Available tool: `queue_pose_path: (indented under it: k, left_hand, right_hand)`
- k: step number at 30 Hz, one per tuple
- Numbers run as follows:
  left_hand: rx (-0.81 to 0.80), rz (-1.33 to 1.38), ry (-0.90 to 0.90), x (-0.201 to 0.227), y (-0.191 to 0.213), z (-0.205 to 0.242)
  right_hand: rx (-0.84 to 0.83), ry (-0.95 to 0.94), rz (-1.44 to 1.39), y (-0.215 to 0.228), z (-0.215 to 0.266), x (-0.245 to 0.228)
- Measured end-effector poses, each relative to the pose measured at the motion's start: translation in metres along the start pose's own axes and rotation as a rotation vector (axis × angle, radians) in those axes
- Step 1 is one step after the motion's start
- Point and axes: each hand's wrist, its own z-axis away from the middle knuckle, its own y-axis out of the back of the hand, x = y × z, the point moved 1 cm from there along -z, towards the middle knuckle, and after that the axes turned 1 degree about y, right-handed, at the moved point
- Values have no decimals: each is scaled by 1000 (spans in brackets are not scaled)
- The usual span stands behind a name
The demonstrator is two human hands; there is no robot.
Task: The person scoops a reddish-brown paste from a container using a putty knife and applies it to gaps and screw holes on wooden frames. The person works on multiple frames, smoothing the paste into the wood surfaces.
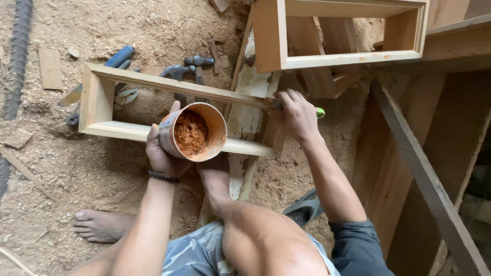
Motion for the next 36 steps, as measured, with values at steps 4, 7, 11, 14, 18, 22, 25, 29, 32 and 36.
queue_pose_path:
  k: [4,7,11,14,18,22,25,29,32,36]
  left_hand:
    - [182,144,6,3,-15,-1]
    - [373,220,39,0,-17,2]
    - [456,279,7,3,-40,13]
    - [499,264,-23,7,-50,30]
    - [444,242,-73,15,-37,35]
    - [433,189,-125,24,-27,41]
    - [348,262,-54,25,-2,45]
    - [66,146,-190,20,40,48]
    - [-68,134,-221,19,44,51]
    - [-174,153,-198,13,56,50]
  right_hand:
    - [-81,14,63,0,-32,-37]
    - [-191,-21,47,-41,-38,-26]
    - [-323,-17,-33,-23,-42,-29]
    - [-477,-10,-14,4,-36,-51]
    - [-625,26,-85,8,-24,-69]
    - [-608,15,-127,3,-1,-72]
    - [-677,-60,-310,21,-6,-70]
    - [-684,-134,-589,50,-47,-72]
    - [-650,-43,-501,55,-82,-89]
    - [-702,118,-380,32,-117,-95]
